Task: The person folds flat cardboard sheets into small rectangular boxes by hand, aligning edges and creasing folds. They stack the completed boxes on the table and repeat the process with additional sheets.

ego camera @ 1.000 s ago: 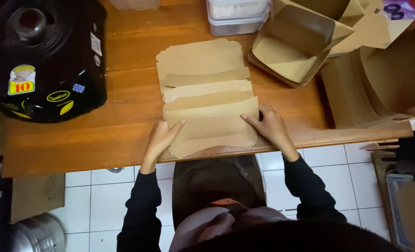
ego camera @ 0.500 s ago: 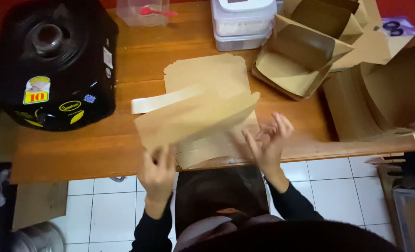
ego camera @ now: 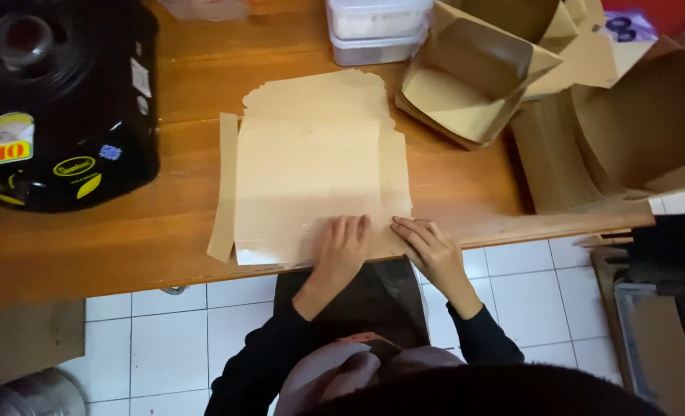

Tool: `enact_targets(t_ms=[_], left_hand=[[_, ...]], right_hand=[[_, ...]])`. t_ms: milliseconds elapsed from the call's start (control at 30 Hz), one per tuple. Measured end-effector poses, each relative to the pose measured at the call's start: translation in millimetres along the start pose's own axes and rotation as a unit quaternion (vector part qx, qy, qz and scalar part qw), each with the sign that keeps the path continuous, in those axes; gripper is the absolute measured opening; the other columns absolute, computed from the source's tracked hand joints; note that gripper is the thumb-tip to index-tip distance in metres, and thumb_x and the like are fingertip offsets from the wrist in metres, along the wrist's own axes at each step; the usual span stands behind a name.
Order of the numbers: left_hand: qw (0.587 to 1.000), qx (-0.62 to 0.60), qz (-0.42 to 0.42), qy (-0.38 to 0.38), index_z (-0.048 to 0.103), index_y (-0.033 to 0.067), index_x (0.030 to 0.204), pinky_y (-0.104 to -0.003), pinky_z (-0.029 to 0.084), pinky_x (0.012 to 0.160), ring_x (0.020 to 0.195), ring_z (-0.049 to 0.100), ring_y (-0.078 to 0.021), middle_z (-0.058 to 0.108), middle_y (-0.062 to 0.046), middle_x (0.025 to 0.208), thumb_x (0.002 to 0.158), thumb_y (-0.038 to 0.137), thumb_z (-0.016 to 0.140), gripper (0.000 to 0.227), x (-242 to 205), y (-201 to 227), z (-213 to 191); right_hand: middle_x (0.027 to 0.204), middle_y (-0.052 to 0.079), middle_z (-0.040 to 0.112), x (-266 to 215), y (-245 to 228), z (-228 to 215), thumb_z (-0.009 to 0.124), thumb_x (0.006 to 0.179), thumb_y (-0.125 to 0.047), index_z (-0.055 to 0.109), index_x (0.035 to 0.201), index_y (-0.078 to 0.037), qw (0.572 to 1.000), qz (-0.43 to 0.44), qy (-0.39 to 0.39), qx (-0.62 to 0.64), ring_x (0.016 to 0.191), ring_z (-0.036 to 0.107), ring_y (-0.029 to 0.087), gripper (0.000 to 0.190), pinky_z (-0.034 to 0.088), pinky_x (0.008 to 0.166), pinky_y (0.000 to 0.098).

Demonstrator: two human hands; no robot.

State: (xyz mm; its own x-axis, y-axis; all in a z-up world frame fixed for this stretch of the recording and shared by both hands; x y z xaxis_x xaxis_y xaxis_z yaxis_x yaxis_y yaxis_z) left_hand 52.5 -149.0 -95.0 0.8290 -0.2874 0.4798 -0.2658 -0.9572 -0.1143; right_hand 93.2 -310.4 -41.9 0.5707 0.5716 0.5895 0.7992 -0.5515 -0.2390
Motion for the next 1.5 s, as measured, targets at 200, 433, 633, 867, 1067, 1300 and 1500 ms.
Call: enact_targets(t_ms=[200, 433, 633, 867, 1067, 1300, 1500], left_hand=[[0.962, -0.225, 0.003, -0.155, 0.061, 0.0067, 0.101, -0.041, 0.049, 0.073, 0.089, 0.056, -0.0302, 0.051, -0.01, 0.091, 0.07, 0.028, 0.085, 0.044, 2.8, -26.1, -15.1], [0.956, -0.283, -0.013, -0.07, 0.07, 0.0076, 0.085, -0.04, 0.048, 0.066, 0.073, 0.063, -0.0283, 0.059, -0.007, 0.07, 0.088, 0.021, 0.069, 0.013, 23.9, -43.5, -4.5], [0.971, -0.201, -0.038, -0.123, 0.062, 0.0095, 0.109, -0.041, 0.041, 0.079, 0.082, 0.068, -0.0241, 0.07, -0.008, 0.076, 0.089, 0.027, 0.069, 0.028, 34.2, -55.0, 20.2], [0.988, -0.058, -0.082, -0.116, 0.056, 0.0039, 0.116, -0.039, 0.041, 0.069, 0.082, 0.054, -0.0276, 0.055, -0.011, 0.083, 0.089, 0.034, 0.067, 0.042, 36.8, -43.7, 29.9], [0.991, -0.076, -0.096, -0.059, 0.055, 0.0035, 0.116, -0.036, 0.04, 0.065, 0.077, 0.051, -0.026, 0.049, -0.008, 0.081, 0.089, 0.035, 0.068, 0.044, 30.9, -46.1, 24.7], [0.919, -0.34, -0.098, -0.174, 0.036, -0.0034, 0.143, -0.062, 0.023, 0.113, 0.137, 0.033, -0.0491, 0.045, -0.031, 0.138, 0.068, 0.015, 0.085, 0.092, 4.2, -71.7, -36.0], [0.915, -0.357, -0.151, -0.114, 0.05, 0.0, 0.128, -0.055, 0.035, 0.11, 0.124, 0.05, -0.0451, 0.055, -0.023, 0.117, 0.08, 0.011, 0.078, 0.056, -18.2, -81.7, -57.8]], right_hand=[[0.105, -0.002, 0.07, 2.2, 5.4, 1.2, 0.075, 0.078, -0.014, 0.073, 0.102, -0.018, 0.997, 0.051, -0.052, 0.004, 0.088, 0.064, 0.021, 0.024, 0.054, 0.067, 0.0308], [0.108, -0.002, 0.061, -1.4, 22.5, 9.0, 0.08, 0.079, -0.026, 0.077, 0.095, -0.021, 0.983, 0.146, -0.037, 0.101, 0.081, 0.051, 0.018, 0.017, 0.049, 0.069, 0.0288], [0.106, 0.003, 0.061, -6.4, 46.6, 33.4, 0.089, 0.075, -0.025, 0.068, 0.083, -0.007, 0.93, 0.296, -0.012, 0.215, 0.092, 0.059, 0.025, 0.029, 0.047, 0.085, 0.0333], [0.113, 0.012, 0.051, 7.4, 37.6, 29.9, 0.086, 0.077, -0.032, 0.056, 0.105, -0.006, 0.899, 0.412, -0.074, 0.129, 0.107, 0.053, 0.036, 0.048, 0.05, 0.088, 0.0457], [0.124, 0.015, 0.044, 18.9, 21.0, 25.0, 0.077, 0.084, -0.036, 0.05, 0.134, -0.014, 0.951, 0.291, -0.081, 0.062, 0.112, 0.045, 0.039, 0.06, 0.039, 0.095, 0.0478], [0.094, -0.005, 0.071, 29.3, -3.6, 39.7, 0.079, 0.08, -0.024, 0.071, 0.098, -0.02, 0.985, 0.123, -0.052, 0.109, 0.095, 0.063, 0.017, 0.02, 0.034, 0.11, 0.0429], [0.084, -0.005, 0.074, 34.9, -2.7, 33.9, 0.08, 0.078, -0.024, 0.072, 0.086, -0.021, 0.972, 0.153, -0.055, 0.171, 0.086, 0.068, 0.017, 0.012, 0.046, 0.099, 0.0354]])
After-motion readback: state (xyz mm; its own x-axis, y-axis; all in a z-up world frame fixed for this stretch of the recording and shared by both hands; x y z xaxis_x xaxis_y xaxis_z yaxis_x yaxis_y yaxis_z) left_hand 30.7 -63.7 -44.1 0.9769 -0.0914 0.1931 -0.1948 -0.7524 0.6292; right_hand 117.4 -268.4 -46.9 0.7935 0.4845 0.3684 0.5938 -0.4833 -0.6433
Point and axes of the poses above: each hand's wrist, its own x-axis towards the middle knuckle, its own z-axis out of the palm, y = z × x, the point moved 4 cm from there along x, towards the middle knuckle
